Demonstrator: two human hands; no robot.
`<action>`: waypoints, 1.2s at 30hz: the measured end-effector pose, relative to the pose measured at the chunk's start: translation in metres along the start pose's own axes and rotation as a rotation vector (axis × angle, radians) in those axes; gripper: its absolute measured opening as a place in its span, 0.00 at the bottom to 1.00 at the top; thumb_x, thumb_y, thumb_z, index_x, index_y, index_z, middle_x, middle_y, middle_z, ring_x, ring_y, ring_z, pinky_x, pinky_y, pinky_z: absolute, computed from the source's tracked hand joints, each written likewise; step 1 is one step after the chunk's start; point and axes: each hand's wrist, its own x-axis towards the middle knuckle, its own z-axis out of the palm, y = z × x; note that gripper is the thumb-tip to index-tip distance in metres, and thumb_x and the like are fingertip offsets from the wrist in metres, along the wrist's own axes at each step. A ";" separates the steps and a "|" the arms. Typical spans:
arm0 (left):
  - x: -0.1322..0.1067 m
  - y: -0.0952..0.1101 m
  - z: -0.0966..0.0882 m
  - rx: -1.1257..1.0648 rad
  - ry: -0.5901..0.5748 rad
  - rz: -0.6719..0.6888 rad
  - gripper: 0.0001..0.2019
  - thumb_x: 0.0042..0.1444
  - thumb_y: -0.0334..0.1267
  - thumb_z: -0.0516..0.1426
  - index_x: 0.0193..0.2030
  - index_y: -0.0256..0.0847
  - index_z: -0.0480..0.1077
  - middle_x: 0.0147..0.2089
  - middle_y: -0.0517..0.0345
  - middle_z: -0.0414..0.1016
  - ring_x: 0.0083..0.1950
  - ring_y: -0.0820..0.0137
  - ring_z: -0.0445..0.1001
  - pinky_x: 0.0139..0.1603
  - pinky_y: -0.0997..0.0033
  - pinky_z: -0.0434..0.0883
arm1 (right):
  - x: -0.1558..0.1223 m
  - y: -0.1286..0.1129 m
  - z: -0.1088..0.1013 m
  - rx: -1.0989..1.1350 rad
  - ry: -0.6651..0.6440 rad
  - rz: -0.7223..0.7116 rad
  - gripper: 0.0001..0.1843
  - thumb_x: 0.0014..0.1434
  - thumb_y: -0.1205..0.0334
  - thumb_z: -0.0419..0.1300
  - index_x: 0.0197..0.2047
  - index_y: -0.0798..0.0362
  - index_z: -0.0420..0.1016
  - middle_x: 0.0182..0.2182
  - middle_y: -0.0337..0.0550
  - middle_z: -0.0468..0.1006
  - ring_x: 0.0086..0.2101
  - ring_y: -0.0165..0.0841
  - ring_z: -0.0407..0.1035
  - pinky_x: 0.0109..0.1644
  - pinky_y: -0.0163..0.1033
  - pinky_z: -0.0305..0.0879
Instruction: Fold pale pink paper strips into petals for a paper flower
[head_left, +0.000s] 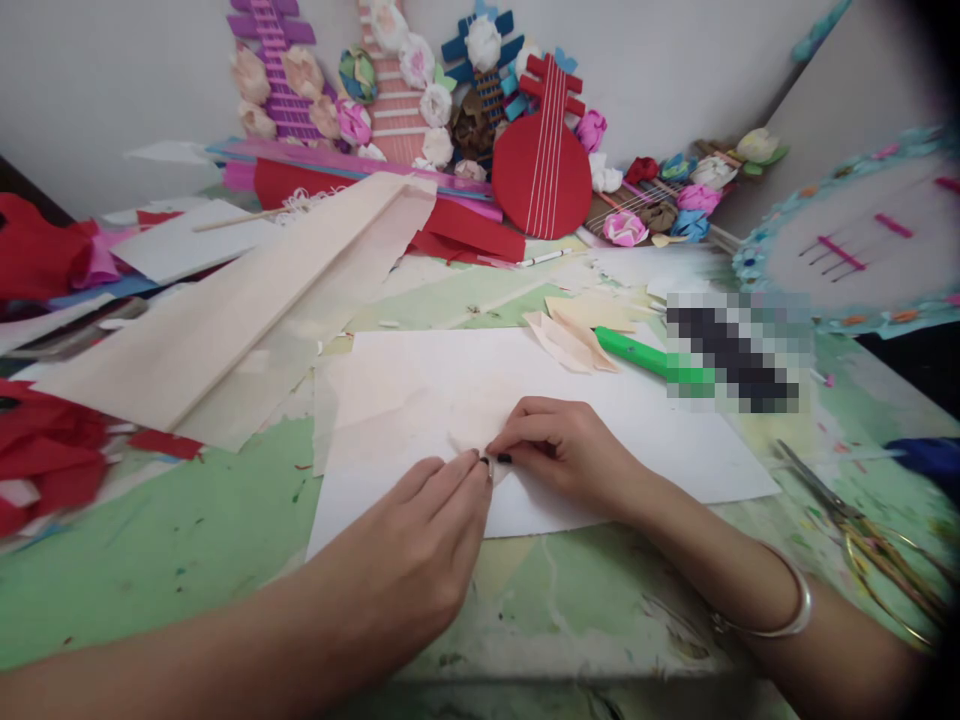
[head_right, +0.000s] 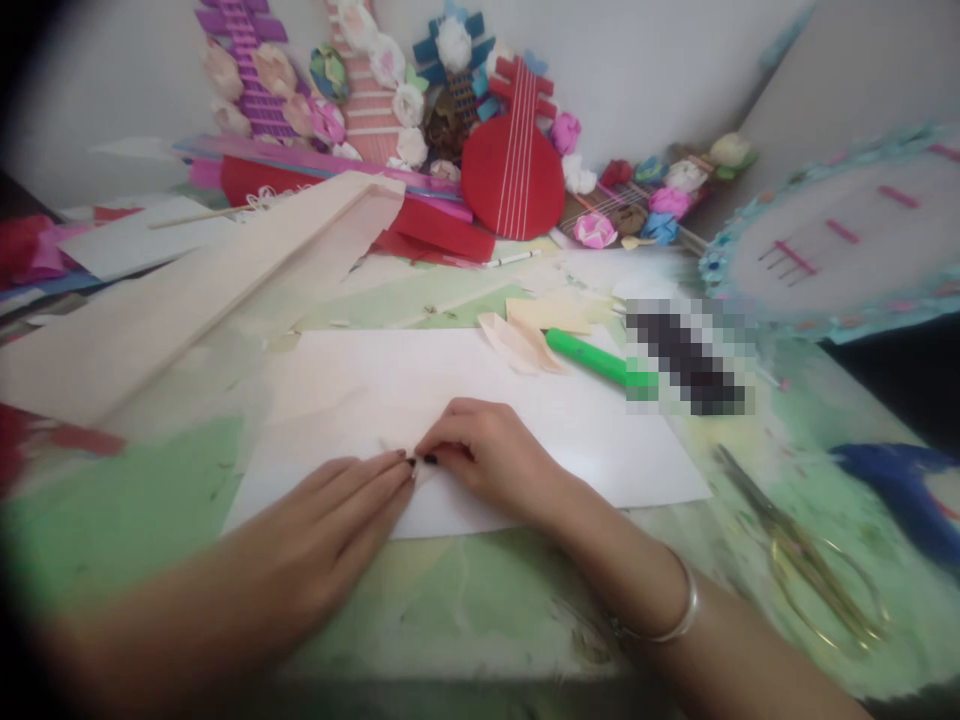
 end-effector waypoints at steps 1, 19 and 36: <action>-0.002 0.004 0.000 0.016 0.008 -0.005 0.21 0.58 0.21 0.39 0.49 0.22 0.70 0.50 0.33 0.73 0.51 0.52 0.71 0.48 0.55 0.66 | 0.000 0.000 0.000 0.003 -0.001 0.001 0.12 0.56 0.75 0.57 0.37 0.52 0.80 0.32 0.40 0.76 0.31 0.26 0.70 0.34 0.30 0.63; 0.000 0.043 0.025 -0.133 0.042 -0.440 0.33 0.64 0.54 0.44 0.61 0.22 0.58 0.57 0.32 0.66 0.58 0.49 0.62 0.56 0.51 0.60 | 0.001 0.001 0.000 0.048 -0.024 0.182 0.13 0.55 0.71 0.58 0.44 0.52 0.69 0.26 0.33 0.70 0.24 0.24 0.62 0.31 0.31 0.58; 0.003 0.043 0.023 -0.187 0.070 -0.487 0.27 0.65 0.52 0.44 0.56 0.30 0.64 0.56 0.36 0.66 0.58 0.51 0.63 0.54 0.48 0.65 | 0.002 -0.001 0.000 0.014 0.019 0.198 0.11 0.54 0.70 0.61 0.41 0.52 0.70 0.25 0.33 0.71 0.25 0.25 0.62 0.32 0.32 0.58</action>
